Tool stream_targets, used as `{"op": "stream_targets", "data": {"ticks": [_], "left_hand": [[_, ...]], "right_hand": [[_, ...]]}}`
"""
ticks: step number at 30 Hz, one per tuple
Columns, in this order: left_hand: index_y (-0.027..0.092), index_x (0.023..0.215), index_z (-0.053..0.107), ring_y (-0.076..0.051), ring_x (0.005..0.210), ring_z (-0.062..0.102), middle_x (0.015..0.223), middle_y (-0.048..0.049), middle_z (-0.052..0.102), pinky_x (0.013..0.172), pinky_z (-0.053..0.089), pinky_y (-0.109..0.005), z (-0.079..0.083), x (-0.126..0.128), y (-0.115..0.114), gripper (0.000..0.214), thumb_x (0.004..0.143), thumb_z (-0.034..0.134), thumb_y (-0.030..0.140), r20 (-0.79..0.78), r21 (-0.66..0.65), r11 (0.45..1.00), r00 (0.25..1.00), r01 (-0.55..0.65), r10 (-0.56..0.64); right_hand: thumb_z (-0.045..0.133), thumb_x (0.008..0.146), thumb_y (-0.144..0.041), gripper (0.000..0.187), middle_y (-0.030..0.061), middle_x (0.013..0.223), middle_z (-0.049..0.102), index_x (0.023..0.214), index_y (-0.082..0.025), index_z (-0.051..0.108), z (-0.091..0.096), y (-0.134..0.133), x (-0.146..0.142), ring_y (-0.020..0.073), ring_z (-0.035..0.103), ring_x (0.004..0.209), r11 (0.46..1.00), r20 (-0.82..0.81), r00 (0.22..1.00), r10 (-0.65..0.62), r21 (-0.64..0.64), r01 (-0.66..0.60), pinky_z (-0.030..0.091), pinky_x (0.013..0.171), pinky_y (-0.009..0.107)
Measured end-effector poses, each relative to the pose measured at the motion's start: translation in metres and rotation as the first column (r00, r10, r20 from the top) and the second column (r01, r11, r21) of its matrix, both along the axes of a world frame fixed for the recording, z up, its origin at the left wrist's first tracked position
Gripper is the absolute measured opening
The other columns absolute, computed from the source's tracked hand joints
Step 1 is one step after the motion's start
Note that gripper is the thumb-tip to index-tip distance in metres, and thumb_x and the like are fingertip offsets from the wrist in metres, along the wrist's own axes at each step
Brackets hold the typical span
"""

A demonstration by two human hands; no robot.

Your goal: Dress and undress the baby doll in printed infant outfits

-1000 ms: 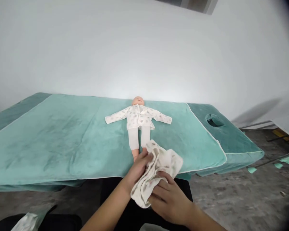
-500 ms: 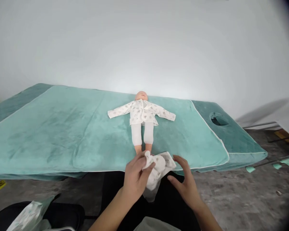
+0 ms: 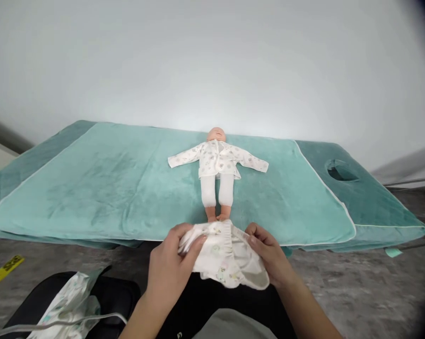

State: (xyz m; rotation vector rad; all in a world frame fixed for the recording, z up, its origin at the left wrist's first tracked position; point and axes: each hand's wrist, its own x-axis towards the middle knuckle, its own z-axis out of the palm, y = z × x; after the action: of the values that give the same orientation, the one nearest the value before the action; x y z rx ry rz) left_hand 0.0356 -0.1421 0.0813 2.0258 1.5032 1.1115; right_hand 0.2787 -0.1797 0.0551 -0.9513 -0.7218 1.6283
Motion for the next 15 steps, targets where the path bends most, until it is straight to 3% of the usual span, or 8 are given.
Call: {"op": "stream_targets", "data": {"ticks": [2, 4, 6, 8, 10, 12, 15], "left_hand": [[0.031, 0.121, 0.06, -0.027, 0.096, 0.068, 0.109, -0.0086, 0.066, 0.078, 0.059, -0.04, -0.002, 0.002, -0.005, 0.052, 0.075, 0.079, 0.046, -0.049, -0.004, 0.993, 0.991, 0.121, -0.121], [0.033, 0.124, 0.062, -0.034, 0.122, 0.058, 0.133, -0.0128, 0.058, 0.097, 0.055, -0.05, -0.005, 0.013, -0.011, 0.059, 0.07, 0.084, 0.044, -0.102, 0.018, 0.934, 0.93, 0.357, -0.353], [0.032, 0.118, 0.066, -0.036, 0.136, 0.047, 0.143, -0.0104, 0.053, 0.112, 0.044, -0.056, -0.009, 0.029, -0.015, 0.045, 0.076, 0.081, 0.036, -0.203, 0.071, 0.833, 0.826, 0.548, -0.526], [0.029, 0.108, 0.068, -0.033, 0.136, 0.048, 0.137, -0.0081, 0.058, 0.119, 0.034, -0.059, -0.013, 0.047, -0.016, 0.024, 0.084, 0.07, 0.023, -0.293, 0.163, 0.774, 0.779, 0.612, -0.555], [0.024, 0.099, 0.065, -0.029, 0.13, 0.053, 0.128, -0.0086, 0.063, 0.118, 0.033, -0.058, -0.017, 0.061, -0.014, 0.016, 0.087, 0.061, 0.014, -0.282, 0.243, 0.756, 0.79, 0.607, -0.544], [0.023, 0.094, 0.061, -0.027, 0.124, 0.057, 0.121, -0.0097, 0.065, 0.112, 0.041, -0.054, -0.022, 0.068, -0.011, 0.015, 0.088, 0.056, 0.011, -0.156, 0.239, 0.774, 0.809, 0.587, -0.566], [0.024, 0.088, 0.054, -0.021, 0.096, 0.066, 0.098, -0.0054, 0.069, 0.083, 0.054, -0.038, -0.025, 0.074, -0.007, 0.01, 0.089, 0.053, 0.014, 0.103, 0.02, 0.824, 0.818, 0.567, -0.566]], "right_hand": [[0.08, 0.077, -0.043, 0.035, -0.0048, 0.068, 0.05, 0.083, -0.022, 0.052, 0.012, 0.002, -0.001, 0.0084, 0.043, 0.055, 1.0, -0.111, 0.993, 0.027, -0.002, -0.027, 0.039, 0.054, 0.02], [0.083, 0.072, -0.04, 0.037, -0.0031, 0.074, 0.056, 0.089, -0.023, 0.055, 0.019, 0.004, -0.003, 0.0102, 0.051, 0.059, 0.998, -0.163, 0.985, 0.056, -0.001, -0.057, 0.044, 0.057, 0.022], [0.084, 0.07, -0.038, 0.041, -0.0004, 0.083, 0.061, 0.099, -0.025, 0.057, 0.018, 0.007, -0.003, 0.013, 0.057, 0.064, 0.999, -0.179, 0.983, 0.049, -0.008, -0.051, 0.049, 0.059, 0.024], [0.081, 0.073, -0.039, 0.044, 0.0019, 0.092, 0.064, 0.108, -0.027, 0.058, 0.009, 0.008, -0.001, 0.0155, 0.061, 0.071, 1.0, -0.144, 0.99, 0.001, -0.014, -0.003, 0.051, 0.063, 0.026], [0.076, 0.079, -0.039, 0.039, 0.0038, 0.101, 0.065, 0.112, -0.027, 0.059, -0.003, 0.008, 0.005, 0.0175, 0.063, 0.081, 0.999, 0.004, 0.999, -0.037, 0.024, 0.036, 0.053, 0.07, 0.028], [0.07, 0.085, -0.038, 0.026, 0.0057, 0.11, 0.064, 0.108, -0.027, 0.065, -0.011, 0.005, 0.015, 0.0204, 0.063, 0.094, 0.99, 0.272, 0.958, -0.094, 0.129, 0.061, 0.054, 0.078, 0.032], [0.059, 0.093, -0.043, 0.022, 0.0079, 0.117, 0.064, 0.102, -0.027, 0.071, -0.01, -0.004, 0.027, 0.025, 0.06, 0.109, 0.936, 0.538, 0.811, -0.23, 0.349, 0.033, 0.05, 0.09, 0.037]]}}
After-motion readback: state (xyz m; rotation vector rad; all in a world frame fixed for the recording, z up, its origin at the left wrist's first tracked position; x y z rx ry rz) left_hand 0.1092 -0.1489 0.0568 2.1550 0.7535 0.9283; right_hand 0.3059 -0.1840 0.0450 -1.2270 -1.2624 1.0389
